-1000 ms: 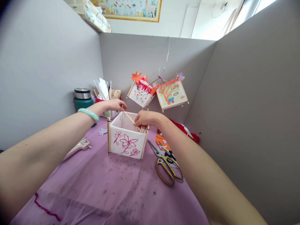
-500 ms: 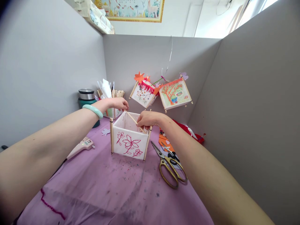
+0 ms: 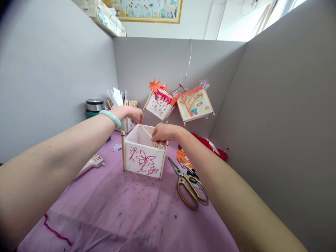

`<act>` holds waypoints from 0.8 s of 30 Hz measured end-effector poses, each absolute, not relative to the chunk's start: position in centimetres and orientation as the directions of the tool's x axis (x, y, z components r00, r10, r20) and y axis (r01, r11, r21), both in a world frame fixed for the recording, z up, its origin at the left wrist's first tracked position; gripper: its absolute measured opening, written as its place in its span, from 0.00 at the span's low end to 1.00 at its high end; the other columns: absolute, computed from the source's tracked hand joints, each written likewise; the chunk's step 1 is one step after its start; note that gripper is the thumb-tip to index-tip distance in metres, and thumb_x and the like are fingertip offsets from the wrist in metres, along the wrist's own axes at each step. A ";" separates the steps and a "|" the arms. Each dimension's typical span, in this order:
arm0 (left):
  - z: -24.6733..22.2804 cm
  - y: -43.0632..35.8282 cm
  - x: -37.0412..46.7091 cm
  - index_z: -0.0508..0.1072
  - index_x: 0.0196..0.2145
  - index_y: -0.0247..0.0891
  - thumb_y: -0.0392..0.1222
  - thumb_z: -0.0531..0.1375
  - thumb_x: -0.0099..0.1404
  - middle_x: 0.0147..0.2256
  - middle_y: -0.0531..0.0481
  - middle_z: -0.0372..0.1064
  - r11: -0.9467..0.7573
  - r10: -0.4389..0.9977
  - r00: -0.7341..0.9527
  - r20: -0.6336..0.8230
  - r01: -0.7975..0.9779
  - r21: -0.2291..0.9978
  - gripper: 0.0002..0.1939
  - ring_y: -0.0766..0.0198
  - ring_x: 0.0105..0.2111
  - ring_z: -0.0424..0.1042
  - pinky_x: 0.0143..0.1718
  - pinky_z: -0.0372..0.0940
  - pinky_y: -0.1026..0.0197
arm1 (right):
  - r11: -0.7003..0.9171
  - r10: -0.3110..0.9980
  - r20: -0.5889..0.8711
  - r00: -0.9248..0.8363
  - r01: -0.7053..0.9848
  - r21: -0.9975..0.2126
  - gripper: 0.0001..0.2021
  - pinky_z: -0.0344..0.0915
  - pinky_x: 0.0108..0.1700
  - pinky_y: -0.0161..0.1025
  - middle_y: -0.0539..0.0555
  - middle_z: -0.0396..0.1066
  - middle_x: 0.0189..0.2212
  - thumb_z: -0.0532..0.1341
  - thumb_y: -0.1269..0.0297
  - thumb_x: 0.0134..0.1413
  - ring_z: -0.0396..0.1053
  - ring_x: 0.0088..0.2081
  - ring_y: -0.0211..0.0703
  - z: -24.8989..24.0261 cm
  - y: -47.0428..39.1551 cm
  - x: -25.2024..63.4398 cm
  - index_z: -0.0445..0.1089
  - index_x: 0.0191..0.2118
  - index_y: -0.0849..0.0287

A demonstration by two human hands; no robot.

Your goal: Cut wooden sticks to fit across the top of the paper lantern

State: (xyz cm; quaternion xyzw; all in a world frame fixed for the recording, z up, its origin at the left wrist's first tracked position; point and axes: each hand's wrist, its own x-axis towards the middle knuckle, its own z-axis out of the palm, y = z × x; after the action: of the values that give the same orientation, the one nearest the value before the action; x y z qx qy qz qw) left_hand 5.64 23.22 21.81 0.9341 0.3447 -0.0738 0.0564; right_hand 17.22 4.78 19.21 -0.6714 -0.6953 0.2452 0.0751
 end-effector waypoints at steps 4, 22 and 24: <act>21.9 23.3 5.8 0.80 0.32 0.42 0.37 0.64 0.42 0.27 0.49 0.75 -0.756 0.638 0.750 -0.176 0.653 0.042 0.15 0.59 0.31 0.72 0.34 0.66 0.62 | -0.013 0.970 -0.223 -0.096 0.897 -0.442 0.06 0.52 0.22 0.33 0.50 0.66 0.20 0.61 0.66 0.47 0.58 0.20 0.33 19.1 4.9 17.4 0.74 0.30 0.61; 22.4 22.1 5.6 0.78 0.38 0.43 0.37 0.63 0.45 0.39 0.49 0.75 -0.781 0.624 0.779 -0.069 0.625 -0.010 0.19 0.56 0.40 0.70 0.41 0.63 0.62 | -0.034 0.990 -0.138 -0.034 0.886 -0.463 0.04 0.55 0.23 0.33 0.51 0.69 0.21 0.61 0.67 0.46 0.62 0.21 0.34 18.6 4.8 17.8 0.73 0.29 0.60; 22.7 22.0 5.5 0.78 0.40 0.45 0.38 0.63 0.46 0.40 0.50 0.75 -0.787 0.617 0.787 -0.024 0.617 0.008 0.20 0.56 0.42 0.69 0.42 0.63 0.62 | -0.040 0.993 -0.117 -0.019 0.878 -0.476 0.03 0.56 0.23 0.33 0.50 0.68 0.21 0.61 0.68 0.46 0.62 0.21 0.33 18.6 4.6 17.6 0.71 0.27 0.60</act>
State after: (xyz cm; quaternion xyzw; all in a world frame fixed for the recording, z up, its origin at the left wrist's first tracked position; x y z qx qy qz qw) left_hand 5.46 21.95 22.72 0.9451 0.3264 -0.0099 0.0078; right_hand 17.63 4.58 18.63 -0.6879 -0.6801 0.2162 0.1324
